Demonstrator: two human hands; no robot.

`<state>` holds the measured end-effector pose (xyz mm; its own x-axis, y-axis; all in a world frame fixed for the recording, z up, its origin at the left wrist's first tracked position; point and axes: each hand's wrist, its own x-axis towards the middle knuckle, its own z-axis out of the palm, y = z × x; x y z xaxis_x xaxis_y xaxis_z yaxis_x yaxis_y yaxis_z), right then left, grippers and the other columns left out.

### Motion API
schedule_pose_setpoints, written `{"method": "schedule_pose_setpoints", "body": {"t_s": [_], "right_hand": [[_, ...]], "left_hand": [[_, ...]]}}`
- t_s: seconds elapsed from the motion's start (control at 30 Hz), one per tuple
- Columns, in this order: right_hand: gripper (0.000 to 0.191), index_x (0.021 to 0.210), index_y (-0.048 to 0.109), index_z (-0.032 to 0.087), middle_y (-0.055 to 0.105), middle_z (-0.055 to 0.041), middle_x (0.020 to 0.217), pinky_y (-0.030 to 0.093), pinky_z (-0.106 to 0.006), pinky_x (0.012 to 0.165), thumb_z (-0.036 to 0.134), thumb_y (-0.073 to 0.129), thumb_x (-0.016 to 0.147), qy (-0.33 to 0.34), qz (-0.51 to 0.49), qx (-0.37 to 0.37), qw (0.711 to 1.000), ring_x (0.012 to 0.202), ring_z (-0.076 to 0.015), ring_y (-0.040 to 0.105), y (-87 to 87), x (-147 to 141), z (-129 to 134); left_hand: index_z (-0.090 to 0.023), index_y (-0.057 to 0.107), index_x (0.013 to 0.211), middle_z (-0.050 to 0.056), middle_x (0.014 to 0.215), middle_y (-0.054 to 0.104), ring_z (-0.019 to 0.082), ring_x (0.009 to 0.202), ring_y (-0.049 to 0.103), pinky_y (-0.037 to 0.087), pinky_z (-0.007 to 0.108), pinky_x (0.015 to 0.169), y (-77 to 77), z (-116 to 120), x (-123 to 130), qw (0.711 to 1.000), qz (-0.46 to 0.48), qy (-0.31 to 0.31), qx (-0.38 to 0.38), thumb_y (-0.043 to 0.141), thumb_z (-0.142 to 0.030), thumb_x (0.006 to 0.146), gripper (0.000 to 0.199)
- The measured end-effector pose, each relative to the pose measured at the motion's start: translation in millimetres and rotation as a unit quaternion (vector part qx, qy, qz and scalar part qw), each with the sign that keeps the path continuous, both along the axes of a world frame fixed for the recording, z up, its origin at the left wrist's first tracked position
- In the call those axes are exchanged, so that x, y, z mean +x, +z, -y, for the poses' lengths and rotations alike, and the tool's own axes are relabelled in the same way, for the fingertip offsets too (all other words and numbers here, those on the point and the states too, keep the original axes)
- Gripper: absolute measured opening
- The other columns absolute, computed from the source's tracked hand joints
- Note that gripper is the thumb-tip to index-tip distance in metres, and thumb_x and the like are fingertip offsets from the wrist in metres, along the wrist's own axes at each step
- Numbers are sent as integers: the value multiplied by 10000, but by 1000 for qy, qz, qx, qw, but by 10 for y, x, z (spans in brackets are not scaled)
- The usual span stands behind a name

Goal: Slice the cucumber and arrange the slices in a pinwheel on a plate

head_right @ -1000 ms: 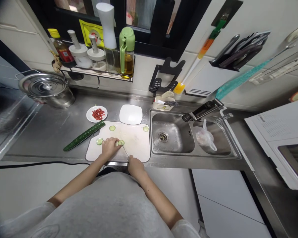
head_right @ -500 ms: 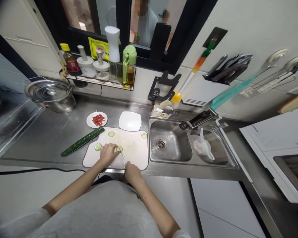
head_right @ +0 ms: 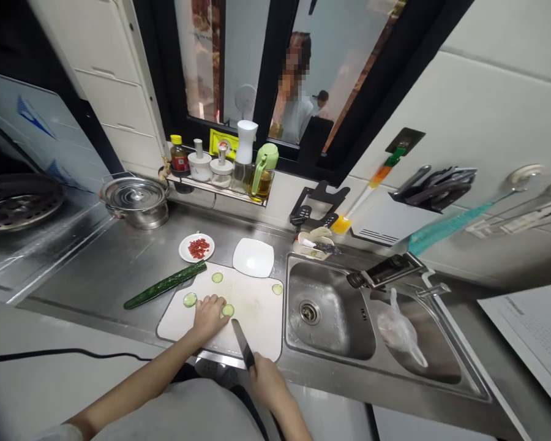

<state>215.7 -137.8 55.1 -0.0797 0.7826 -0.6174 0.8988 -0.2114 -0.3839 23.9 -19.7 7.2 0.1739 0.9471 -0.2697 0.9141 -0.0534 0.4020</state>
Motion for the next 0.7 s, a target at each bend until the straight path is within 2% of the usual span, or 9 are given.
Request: {"method": "schedule_pose_setpoints", "body": {"t_s": [0.17, 0.3, 0.47, 0.57, 0.7], "right_hand": [[406, 1260, 541, 127, 664, -153, 1145, 409, -286, 892, 266, 375, 917, -61, 6, 25, 998, 1085, -234, 608, -9, 185, -54], [369, 1212, 561, 157, 681, -124, 1070, 433, -292, 854, 322, 406, 920, -70, -1, 24, 997, 1010, -230, 632, -4, 145, -100], [357, 1200, 556, 165, 687, -112, 1010, 441, -300, 821, 325, 408, 917, -67, -2, 15, 998, 944, -221, 643, 9, 105, -131], [357, 1185, 563, 165, 689, -117, 1010, 443, -300, 798, 338, 430, 903, -64, 2, 17, 998, 910, -226, 647, -13, 121, -145], [340, 1158, 565, 163, 697, -104, 972, 436, -271, 776, 305, 368, 920, -51, -4, 29, 998, 917, -214, 644, -81, 129, -167]], "left_hand": [[-214, 593, 1004, 84, 1111, 608, 277, 1104, 488, 284, 402, 909, 11, -63, 27, 1000, 16, 10, -25, 602, -276, 734, 278], [-227, 561, 992, 51, 1078, 642, 257, 1076, 514, 287, 380, 891, 32, -76, 48, 998, 45, 17, -45, 599, -171, 686, 313], [-239, 558, 981, 8, 909, 681, 218, 997, 570, 299, 355, 879, 69, -42, 36, 989, 120, 53, -66, 513, -140, 778, 230], [-244, 571, 964, -11, 893, 693, 194, 962, 596, 306, 342, 886, 83, -29, -86, 980, 166, 98, -51, 512, -161, 808, 186], [-253, 588, 960, -22, 922, 706, 171, 930, 619, 313, 328, 881, 78, -54, -418, 966, 181, 186, -15, 537, -194, 826, 155]]}}
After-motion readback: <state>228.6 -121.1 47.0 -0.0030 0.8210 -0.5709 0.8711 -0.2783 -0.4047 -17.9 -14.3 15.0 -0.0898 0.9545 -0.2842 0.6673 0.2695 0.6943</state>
